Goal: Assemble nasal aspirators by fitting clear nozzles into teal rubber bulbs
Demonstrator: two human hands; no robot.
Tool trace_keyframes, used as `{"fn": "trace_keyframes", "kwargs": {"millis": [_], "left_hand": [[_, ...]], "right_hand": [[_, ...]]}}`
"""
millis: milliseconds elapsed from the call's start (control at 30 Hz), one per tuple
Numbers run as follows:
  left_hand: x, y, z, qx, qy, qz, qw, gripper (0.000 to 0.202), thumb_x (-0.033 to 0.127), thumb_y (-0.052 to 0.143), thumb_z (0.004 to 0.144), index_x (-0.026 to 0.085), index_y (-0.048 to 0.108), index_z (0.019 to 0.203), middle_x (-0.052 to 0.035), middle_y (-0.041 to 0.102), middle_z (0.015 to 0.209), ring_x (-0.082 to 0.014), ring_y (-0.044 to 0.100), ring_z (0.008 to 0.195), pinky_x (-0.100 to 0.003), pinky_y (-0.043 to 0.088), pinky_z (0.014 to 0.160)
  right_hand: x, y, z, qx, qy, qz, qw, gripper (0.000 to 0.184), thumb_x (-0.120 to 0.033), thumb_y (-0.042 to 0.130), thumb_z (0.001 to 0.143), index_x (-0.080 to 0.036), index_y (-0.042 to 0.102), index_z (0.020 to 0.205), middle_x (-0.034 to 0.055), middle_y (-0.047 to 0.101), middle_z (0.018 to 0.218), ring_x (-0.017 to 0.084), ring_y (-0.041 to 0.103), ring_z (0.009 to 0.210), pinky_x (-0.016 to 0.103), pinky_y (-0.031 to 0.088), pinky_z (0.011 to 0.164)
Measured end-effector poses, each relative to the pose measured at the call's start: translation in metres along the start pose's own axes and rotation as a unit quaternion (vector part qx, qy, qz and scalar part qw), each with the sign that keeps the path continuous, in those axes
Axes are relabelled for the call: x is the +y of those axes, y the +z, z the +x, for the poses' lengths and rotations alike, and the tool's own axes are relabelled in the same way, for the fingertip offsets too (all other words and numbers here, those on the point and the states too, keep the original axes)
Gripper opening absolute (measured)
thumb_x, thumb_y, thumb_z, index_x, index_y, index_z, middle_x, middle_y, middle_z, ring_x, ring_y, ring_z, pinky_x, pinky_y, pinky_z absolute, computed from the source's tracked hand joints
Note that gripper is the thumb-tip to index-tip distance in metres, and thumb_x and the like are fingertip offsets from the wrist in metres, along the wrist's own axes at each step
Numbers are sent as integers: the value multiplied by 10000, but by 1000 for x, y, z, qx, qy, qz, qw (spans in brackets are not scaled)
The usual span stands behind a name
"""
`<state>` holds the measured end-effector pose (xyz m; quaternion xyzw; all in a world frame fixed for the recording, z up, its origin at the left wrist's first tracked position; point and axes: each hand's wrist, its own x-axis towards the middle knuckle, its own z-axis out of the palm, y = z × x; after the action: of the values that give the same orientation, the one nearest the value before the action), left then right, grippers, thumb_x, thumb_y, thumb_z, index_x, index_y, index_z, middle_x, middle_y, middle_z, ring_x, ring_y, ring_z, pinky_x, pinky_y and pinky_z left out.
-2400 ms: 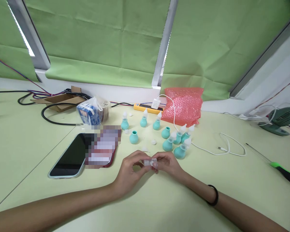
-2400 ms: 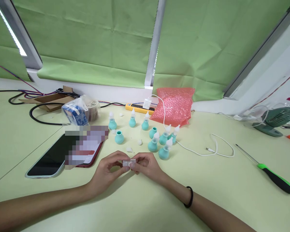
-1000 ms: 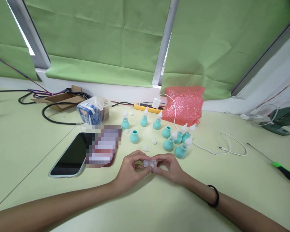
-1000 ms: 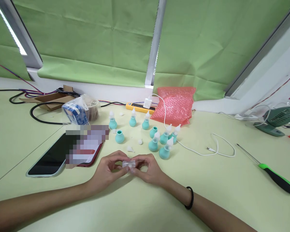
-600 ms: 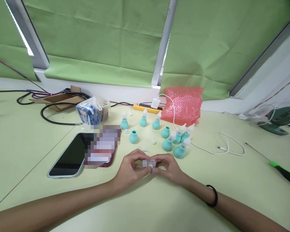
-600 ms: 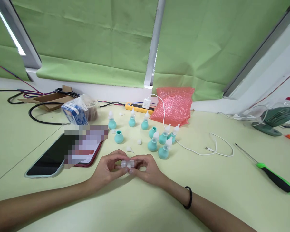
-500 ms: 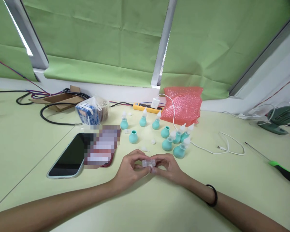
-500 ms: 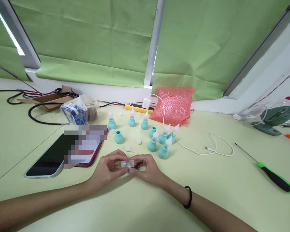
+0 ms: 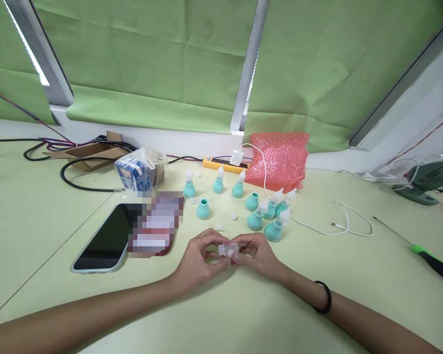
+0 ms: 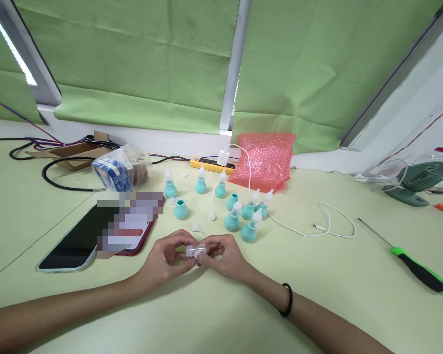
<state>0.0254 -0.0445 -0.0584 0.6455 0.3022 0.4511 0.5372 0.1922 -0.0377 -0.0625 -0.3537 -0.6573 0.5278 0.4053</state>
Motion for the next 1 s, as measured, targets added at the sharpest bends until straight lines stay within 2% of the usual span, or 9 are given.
{"fn": "trace_keyframes", "kwargs": {"millis": [200, 433, 667, 800, 1000], "left_hand": [[2, 0, -2, -5, -35, 55, 998, 193, 197, 598, 688, 155, 611, 876, -51, 549, 840, -163, 568, 767, -245, 480, 607], [7, 1, -1, -6, -50, 142, 989, 193, 290, 577, 709, 166, 645, 841, -38, 578, 734, -124, 528, 626, -207, 399, 495], [5, 1, -5, -5, -20, 144, 989, 170, 207, 571, 699, 186, 651, 848, -29, 582, 731, -129, 540, 657, -205, 412, 520], [6, 1, -6, -6, -12, 150, 989, 174, 186, 579, 684, 179, 657, 839, -31, 587, 723, -128, 537, 645, -206, 407, 518], [7, 2, -4, 0, -11, 147, 989, 175, 193, 583, 680, 161, 658, 834, -37, 582, 710, -130, 537, 632, -213, 417, 517]], "right_hand": [[-1, -3, 2, -46, 52, 69, 995, 277, -380, 623, 667, -109, 611, 726, 24, 587, 569, 107, 543, 519, 212, 427, 485], [-4, -6, 4, -85, 77, 62, 991, 246, -341, 607, 698, -96, 602, 674, 9, 561, 523, 77, 501, 472, 186, 396, 468], [-6, -7, 6, -96, 89, 58, 990, 243, -330, 594, 708, -93, 603, 652, -4, 541, 492, 68, 486, 450, 177, 375, 450], [-7, -9, 7, -113, 95, 61, 987, 228, -322, 624, 677, -95, 613, 665, 1, 561, 515, 73, 502, 472, 182, 392, 475], [-9, -9, 7, -105, 99, 64, 987, 202, -310, 640, 663, -108, 633, 673, 3, 576, 532, 79, 509, 488, 194, 402, 499]]}}
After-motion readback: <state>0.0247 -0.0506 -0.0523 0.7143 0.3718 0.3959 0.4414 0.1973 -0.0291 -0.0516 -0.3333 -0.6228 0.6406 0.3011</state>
